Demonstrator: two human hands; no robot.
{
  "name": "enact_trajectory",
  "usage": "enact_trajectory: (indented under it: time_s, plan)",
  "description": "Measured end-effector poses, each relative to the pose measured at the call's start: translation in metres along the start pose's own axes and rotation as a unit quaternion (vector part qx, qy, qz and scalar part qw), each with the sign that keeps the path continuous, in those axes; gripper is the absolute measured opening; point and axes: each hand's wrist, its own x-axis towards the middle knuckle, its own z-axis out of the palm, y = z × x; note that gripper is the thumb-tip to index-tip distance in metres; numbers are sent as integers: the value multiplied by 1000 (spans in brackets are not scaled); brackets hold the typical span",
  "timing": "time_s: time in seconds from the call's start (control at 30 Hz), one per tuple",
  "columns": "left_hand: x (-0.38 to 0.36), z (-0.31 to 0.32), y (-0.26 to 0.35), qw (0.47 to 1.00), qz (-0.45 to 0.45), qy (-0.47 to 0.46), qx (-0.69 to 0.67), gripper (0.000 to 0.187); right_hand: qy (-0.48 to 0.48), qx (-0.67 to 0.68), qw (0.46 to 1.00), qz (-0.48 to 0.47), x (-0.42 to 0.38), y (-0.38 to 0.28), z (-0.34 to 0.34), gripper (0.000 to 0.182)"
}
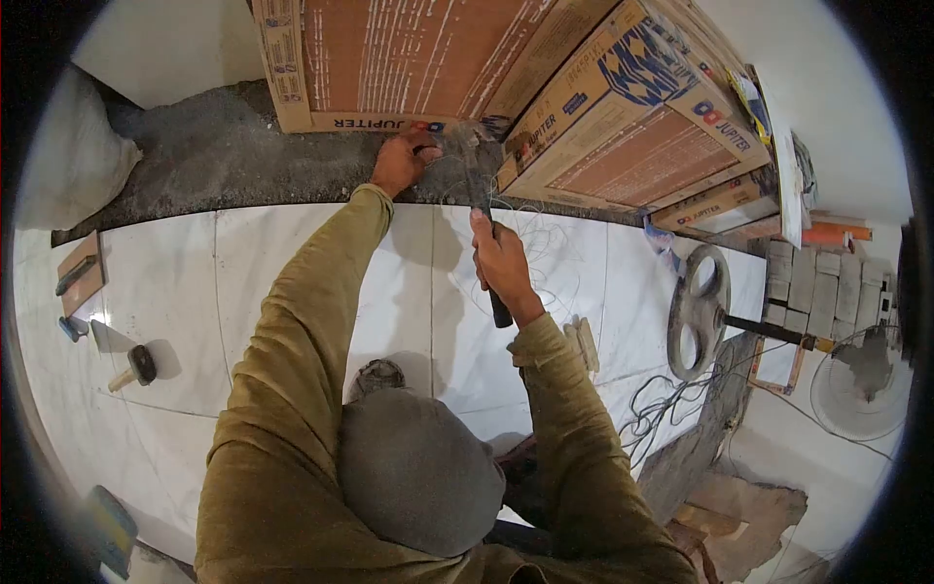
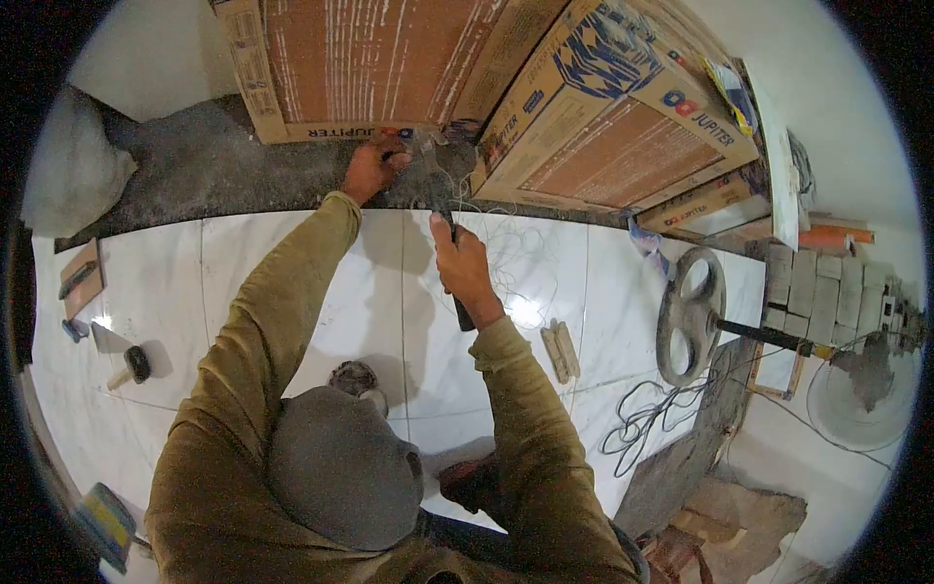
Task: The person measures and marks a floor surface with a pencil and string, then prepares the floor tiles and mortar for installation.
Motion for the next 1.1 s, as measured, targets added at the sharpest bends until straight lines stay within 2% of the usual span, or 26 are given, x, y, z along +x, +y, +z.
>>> enact_trajectory:
  time_s: [0.07,0.17,0.33,0.4,0.43,0.5,0.53,0.6,0.63,0.7,0.73,0.77,0.8,0.87,0.93,1.03,1.1]
  plan:
    - [4,4,-3,1000,1,12,-5,19,-1,-3,1000,-3,6,2,1,52]
    - [0,3,-9,999,30,32,9,19,-33,3,997,68,9,-14,-1,50]
    - [4,1,-6,999,-1,-28,-22,22,-19,33,999,-5,-30,-78,-12,51]
    - [3,5,-9,1000,9,-19,-7,22,-7,63,982,-175,-43,-98,-18,46]
    - [5,6,-10,1000,27,-7,6,21,-6,65,983,-172,-43,-98,-16,46]
    - [4,7,-9,1000,29,5,0,19,46,128,952,-275,-41,-99,-8,47]
    - [3,7,-8,999,30,20,-6,17,46,127,952,-274,-26,-77,-1,47]
    - [1,10,-12,1000,21,20,-1,17,17,-52,997,-57,11,-13,4,59]
    - [4,11,-15,1000,16,25,9,18,21,-53,996,-61,8,-10,-1,59]
    - [19,10,-24,999,11,18,37,18,-8,-48,998,46,12,-15,-6,57]
    - [7,16,-29,998,-16,-7,57,18,-11,-50,997,53,6,-13,-4,57]
    - [-4,23,-31,998,-21,-16,53,18,-2,-43,999,18,-4,-10,-5,56]
    - [0,20,-30,1000,-2,-4,18,19,2,-36,999,-31,-2,-15,-3,54]
    - [1,16,-25,1000,20,2,-19,19,0,-38,999,-32,3,-6,0,53]
    - [3,12,-18,989,118,80,30,18,-2,-45,998,-32,9,-6,-1,52]
    - [4,11,-19,993,97,63,-7,16,-9,-38,999,34,7,-19,-1,52]
    - [3,8,-20,997,73,34,-5,15,-14,-43,999,0,-3,-40,-8,51]
